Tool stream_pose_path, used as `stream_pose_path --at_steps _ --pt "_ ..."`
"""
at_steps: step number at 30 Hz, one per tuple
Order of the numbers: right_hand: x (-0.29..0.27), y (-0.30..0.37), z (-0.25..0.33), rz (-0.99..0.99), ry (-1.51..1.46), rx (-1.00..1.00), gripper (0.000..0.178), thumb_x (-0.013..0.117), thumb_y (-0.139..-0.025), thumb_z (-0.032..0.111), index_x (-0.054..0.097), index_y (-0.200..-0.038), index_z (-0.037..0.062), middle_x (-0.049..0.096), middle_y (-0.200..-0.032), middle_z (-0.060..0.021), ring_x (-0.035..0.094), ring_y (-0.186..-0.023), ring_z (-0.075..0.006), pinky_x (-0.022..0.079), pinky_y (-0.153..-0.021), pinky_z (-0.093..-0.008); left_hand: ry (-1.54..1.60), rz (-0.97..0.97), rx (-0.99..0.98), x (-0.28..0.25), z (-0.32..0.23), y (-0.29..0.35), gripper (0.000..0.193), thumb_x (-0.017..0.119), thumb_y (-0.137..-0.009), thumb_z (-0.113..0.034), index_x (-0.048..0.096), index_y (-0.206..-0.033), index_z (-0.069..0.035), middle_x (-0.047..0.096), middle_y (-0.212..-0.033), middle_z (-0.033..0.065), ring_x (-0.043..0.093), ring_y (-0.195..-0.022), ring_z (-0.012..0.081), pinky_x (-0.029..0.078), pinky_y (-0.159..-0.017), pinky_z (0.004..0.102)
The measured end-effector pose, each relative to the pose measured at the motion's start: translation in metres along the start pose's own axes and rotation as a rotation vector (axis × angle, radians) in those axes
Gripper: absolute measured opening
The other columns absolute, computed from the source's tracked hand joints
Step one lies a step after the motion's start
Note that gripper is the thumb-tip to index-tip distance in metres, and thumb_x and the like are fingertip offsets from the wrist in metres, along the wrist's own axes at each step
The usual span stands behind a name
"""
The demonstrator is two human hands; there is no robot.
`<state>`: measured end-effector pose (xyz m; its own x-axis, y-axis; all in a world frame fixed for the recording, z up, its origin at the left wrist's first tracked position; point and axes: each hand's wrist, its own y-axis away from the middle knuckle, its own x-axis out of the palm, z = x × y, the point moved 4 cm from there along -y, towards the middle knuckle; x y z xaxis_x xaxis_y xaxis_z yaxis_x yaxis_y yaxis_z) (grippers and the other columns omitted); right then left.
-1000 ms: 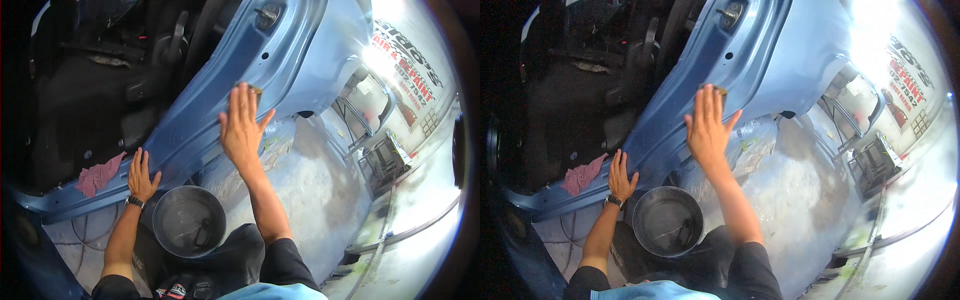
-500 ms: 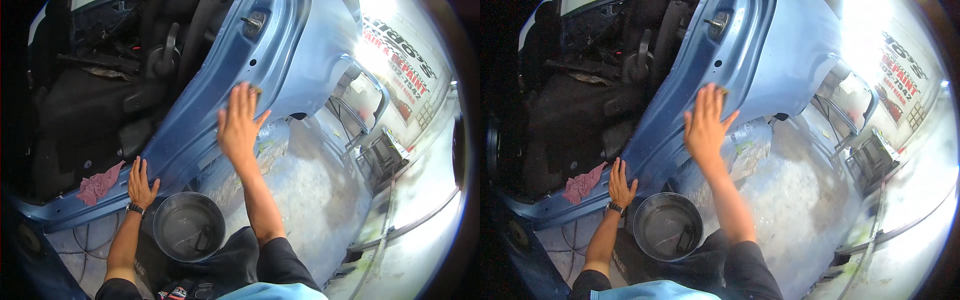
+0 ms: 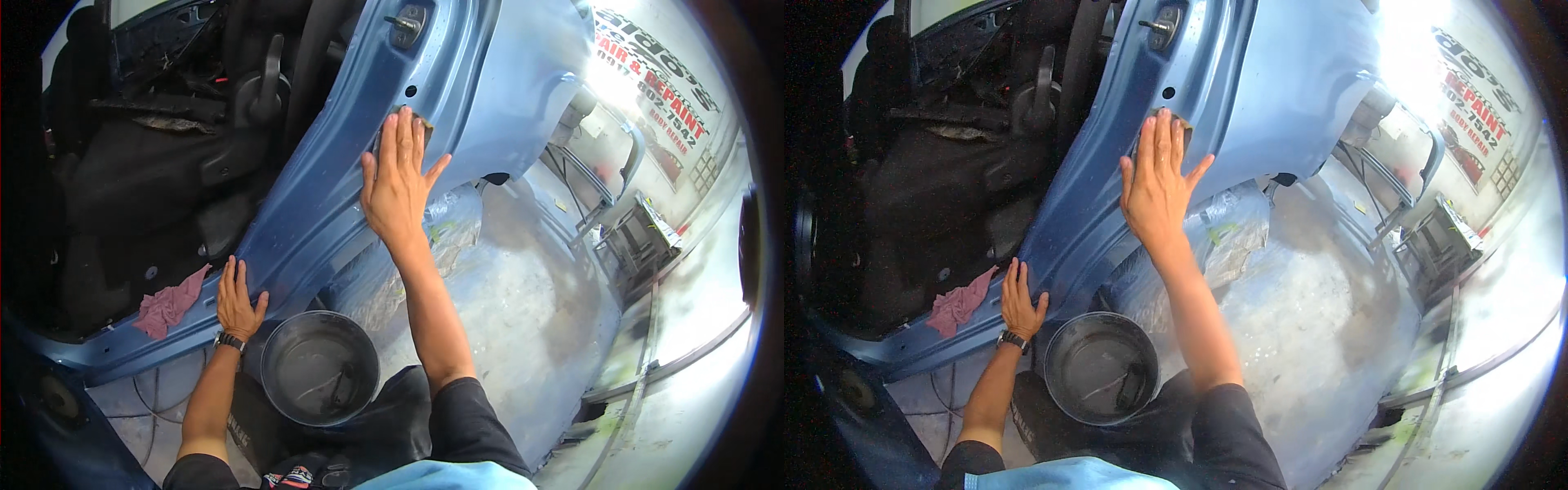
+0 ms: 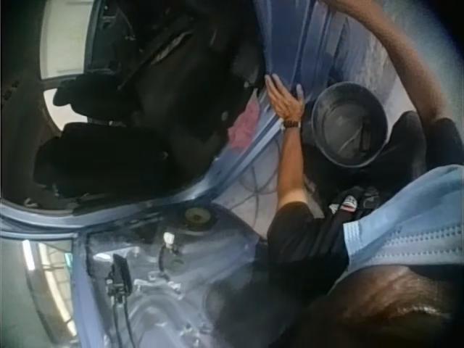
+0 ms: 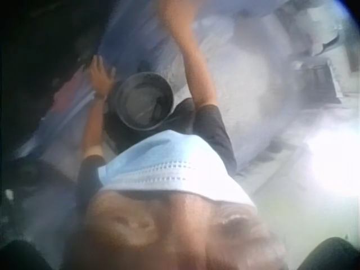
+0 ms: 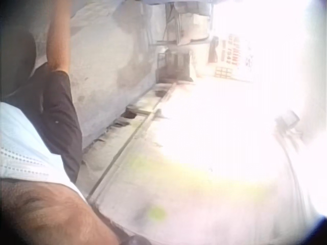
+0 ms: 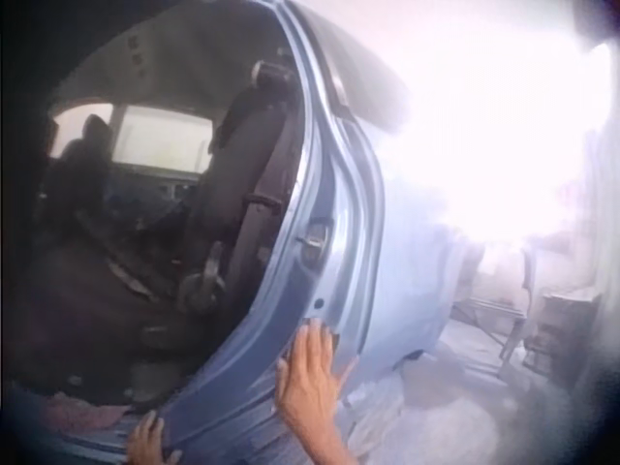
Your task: The person sands the inner frame of a car door by hand using a piece of sandpaper dipped in a bucket of water.
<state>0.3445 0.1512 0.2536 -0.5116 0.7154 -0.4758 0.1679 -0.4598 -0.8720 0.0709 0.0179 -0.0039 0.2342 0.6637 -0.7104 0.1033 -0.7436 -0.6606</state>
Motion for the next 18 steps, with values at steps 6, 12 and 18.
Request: stream_pose_path --at_steps 6,12,18 --pt "0.011 0.038 0.020 0.109 0.023 -0.046 0.069 0.059 -0.104 0.031 0.033 -0.162 0.0042 0.028 -0.171 -0.0148 0.026 -0.158 -0.0355 0.005 -0.117 -0.0791 -0.011 -0.003 -0.018 -0.005 -0.001 -0.004 0.083 0.062 -0.095 -0.047 0.036 -0.159 -0.001 0.034 -0.166 0.0240 0.037 -0.149 0.0439 0.032 -0.121 0.0534" --pt "0.006 0.017 0.009 0.039 0.010 -0.018 0.068 0.058 -0.104 0.033 0.037 -0.161 0.0028 0.028 -0.171 -0.0155 0.027 -0.158 -0.0357 0.007 -0.117 -0.0797 0.003 0.004 -0.020 -0.001 -0.004 -0.001 0.083 0.061 -0.096 -0.048 0.035 -0.160 -0.001 0.033 -0.167 0.0239 0.036 -0.149 0.0439 0.032 -0.121 0.0532" --pt "-0.007 0.005 0.000 0.009 0.194 -0.066 0.068 0.061 -0.100 0.039 0.045 -0.154 0.0001 0.034 -0.167 -0.0174 0.030 -0.156 -0.0341 0.010 -0.118 -0.0790 -0.006 0.001 0.010 -0.002 -0.001 -0.002 0.084 0.063 -0.095 -0.045 0.034 -0.160 -0.001 0.032 -0.167 0.0238 0.037 -0.148 0.0445 0.032 -0.121 0.0531"
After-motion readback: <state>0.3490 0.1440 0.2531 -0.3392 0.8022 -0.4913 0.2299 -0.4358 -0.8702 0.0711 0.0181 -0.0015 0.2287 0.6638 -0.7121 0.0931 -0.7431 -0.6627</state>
